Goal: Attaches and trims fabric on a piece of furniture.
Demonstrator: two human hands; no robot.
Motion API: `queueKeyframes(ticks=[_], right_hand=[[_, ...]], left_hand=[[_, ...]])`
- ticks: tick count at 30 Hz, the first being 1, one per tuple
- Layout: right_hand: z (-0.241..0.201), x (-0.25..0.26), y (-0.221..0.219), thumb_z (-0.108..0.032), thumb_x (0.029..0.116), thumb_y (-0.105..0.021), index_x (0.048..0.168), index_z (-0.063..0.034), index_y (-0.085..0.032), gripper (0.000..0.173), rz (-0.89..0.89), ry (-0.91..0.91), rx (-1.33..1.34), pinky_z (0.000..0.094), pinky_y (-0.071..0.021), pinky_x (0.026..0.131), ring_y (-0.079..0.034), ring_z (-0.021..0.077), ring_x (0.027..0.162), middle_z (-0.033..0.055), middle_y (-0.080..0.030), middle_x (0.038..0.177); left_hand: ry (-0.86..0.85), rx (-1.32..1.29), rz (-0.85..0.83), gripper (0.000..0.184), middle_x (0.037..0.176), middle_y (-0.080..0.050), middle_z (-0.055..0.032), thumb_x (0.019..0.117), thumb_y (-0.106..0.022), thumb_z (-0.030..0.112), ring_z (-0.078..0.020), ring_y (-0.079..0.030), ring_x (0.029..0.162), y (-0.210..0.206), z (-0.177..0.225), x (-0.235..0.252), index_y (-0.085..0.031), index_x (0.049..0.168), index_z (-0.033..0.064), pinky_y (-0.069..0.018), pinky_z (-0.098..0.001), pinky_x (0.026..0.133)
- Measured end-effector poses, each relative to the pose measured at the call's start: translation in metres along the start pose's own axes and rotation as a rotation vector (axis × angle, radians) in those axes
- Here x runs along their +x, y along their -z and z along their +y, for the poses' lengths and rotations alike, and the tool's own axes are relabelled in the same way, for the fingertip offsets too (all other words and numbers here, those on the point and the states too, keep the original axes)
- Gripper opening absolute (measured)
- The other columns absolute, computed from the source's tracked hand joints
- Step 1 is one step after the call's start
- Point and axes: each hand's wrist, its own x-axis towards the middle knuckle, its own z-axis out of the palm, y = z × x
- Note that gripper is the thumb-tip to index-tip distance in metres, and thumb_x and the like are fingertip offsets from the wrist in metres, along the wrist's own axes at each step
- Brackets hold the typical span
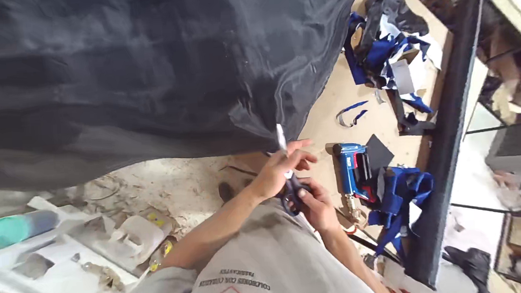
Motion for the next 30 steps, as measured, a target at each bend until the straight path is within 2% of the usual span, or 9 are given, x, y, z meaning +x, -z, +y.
queueKeyframes(ticks=[2, 5, 7, 9, 13, 15, 18, 24, 30], right_hand=[[0.004, -0.013, 0.031, -0.014, 0.104, -0.052, 0.122, -0.0039, -0.063, 0.023, 0.233, 0.02, -0.053, 0.0352, -0.0627, 0.066, -0.07, 0.0153, 0.073, 0.0049, -0.073, 0.091], [0.02, -0.001, 0.089, -0.012, 0.1035, -0.053, 0.122, 0.0031, -0.06, 0.025, 0.531, -0.094, -0.454, 0.0346, -0.0639, 0.062, -0.072, 0.0169, 0.069, 0.0081, -0.072, 0.087], [0.017, 0.017, 0.114, -0.024, 0.1018, -0.06, 0.126, -0.0008, -0.066, 0.034, 0.53, -0.201, -0.967, 0.046, -0.0585, 0.084, -0.071, 0.0247, 0.096, 0.0145, -0.073, 0.109], [0.003, 0.042, 0.118, -0.029, 0.1012, -0.06, 0.132, -0.0043, -0.067, 0.04, 0.408, -0.024, -1.252, 0.0552, -0.05, 0.103, -0.06, 0.0366, 0.125, 0.0218, -0.063, 0.133], [-0.018, 0.114, 0.085, -0.026, 0.1012, -0.063, 0.124, -0.0142, -0.074, 0.028, 0.011, 0.519, -1.172, 0.0449, -0.0507, 0.108, -0.059, 0.0256, 0.13, 0.0111, -0.066, 0.135], [-0.018, 0.149, 0.074, -0.027, 0.1018, -0.063, 0.126, -0.0173, -0.074, 0.028, -0.234, 0.646, -1.163, 0.0474, -0.0438, 0.116, -0.052, 0.0259, 0.14, 0.0078, -0.064, 0.141], [-0.017, 0.181, 0.07, -0.032, 0.1014, -0.062, 0.128, -0.0156, -0.072, 0.033, -0.445, 0.698, -1.21, 0.0493, -0.0425, 0.115, -0.054, 0.026, 0.137, 0.008, -0.063, 0.141], [-0.022, 0.19, 0.072, -0.037, 0.0991, -0.065, 0.125, -0.0161, -0.073, 0.035, -0.471, 0.737, -1.234, 0.0495, -0.0484, 0.106, -0.061, 0.0264, 0.126, 0.0075, -0.067, 0.132], [-0.015, 0.185, 0.068, -0.02, 0.0989, -0.064, 0.107, -0.0127, -0.078, 0.018, -0.248, 0.958, -1.247, 0.0446, -0.0564, 0.091, -0.07, 0.0268, 0.107, 0.0086, -0.074, 0.111]], left_hand=[[-0.049, 0.553, 0.09, 0.053, 0.134, -0.065, -0.0122, 0.1054, -0.049, 0.028, -0.0187, -0.064, 0.122, 0.007, -0.005, -0.004, -0.047, 0.15, -0.0014, -0.0531, -0.0376, 0.106], [-0.268, 1.201, 0.427, 0.03, 0.116, -0.074, -0.01, 0.1036, -0.057, 0.024, -0.0242, -0.067, 0.115, 0.046, -0.016, -0.009, -0.073, 0.123, 0.008, -0.0534, -0.0436, 0.102], [-0.316, 1.374, 0.444, 0.024, 0.118, -0.074, -0.0066, 0.1034, -0.06, 0.025, -0.0252, -0.063, 0.123, 0.063, -0.022, -0.007, -0.077, 0.114, 0.0131, -0.0481, -0.046, 0.108], [-0.277, 1.474, 0.411, 0.026, 0.128, -0.071, -0.0046, 0.1034, -0.06, 0.032, -0.0258, -0.057, 0.133, 0.062, -0.026, -0.003, -0.076, 0.117, 0.0168, -0.042, -0.0487, 0.113], [-0.142, 1.549, 0.357, 0.037, 0.134, -0.067, -0.0053, 0.1014, -0.061, 0.044, -0.0252, -0.055, 0.135, 0.054, -0.031, 0.006, -0.074, 0.125, 0.0178, -0.0367, -0.0517, 0.118], [-0.108, 1.535, 0.329, 0.035, 0.133, -0.068, -0.0063, 0.1003, -0.064, 0.039, -0.0255, -0.056, 0.135, 0.053, -0.031, 0.006, -0.074, 0.124, 0.0159, -0.0377, -0.0512, 0.118], [-0.11, 1.496, 0.339, 0.026, 0.124, -0.071, -0.0073, 0.0985, -0.068, 0.029, -0.0263, -0.063, 0.124, 0.056, -0.024, 0.01, -0.078, 0.118, 0.014, -0.0439, -0.0492, 0.112], [-0.28, 1.705, 0.231, 0.023, 0.108, -0.074, -0.0055, 0.104, -0.057, 0.02, -0.0248, -0.068, 0.106, 0.065, -0.021, 0.018, -0.079, 0.11, 0.0139, -0.0465, -0.0475, 0.107], [-0.522, 1.811, 0.297, 0.018, 0.086, -0.073, -0.0112, 0.1002, -0.059, 0.007, -0.0273, -0.071, 0.085, 0.06, -0.017, 0.015, -0.076, 0.106, 0.0051, -0.0547, -0.0449, 0.095]])
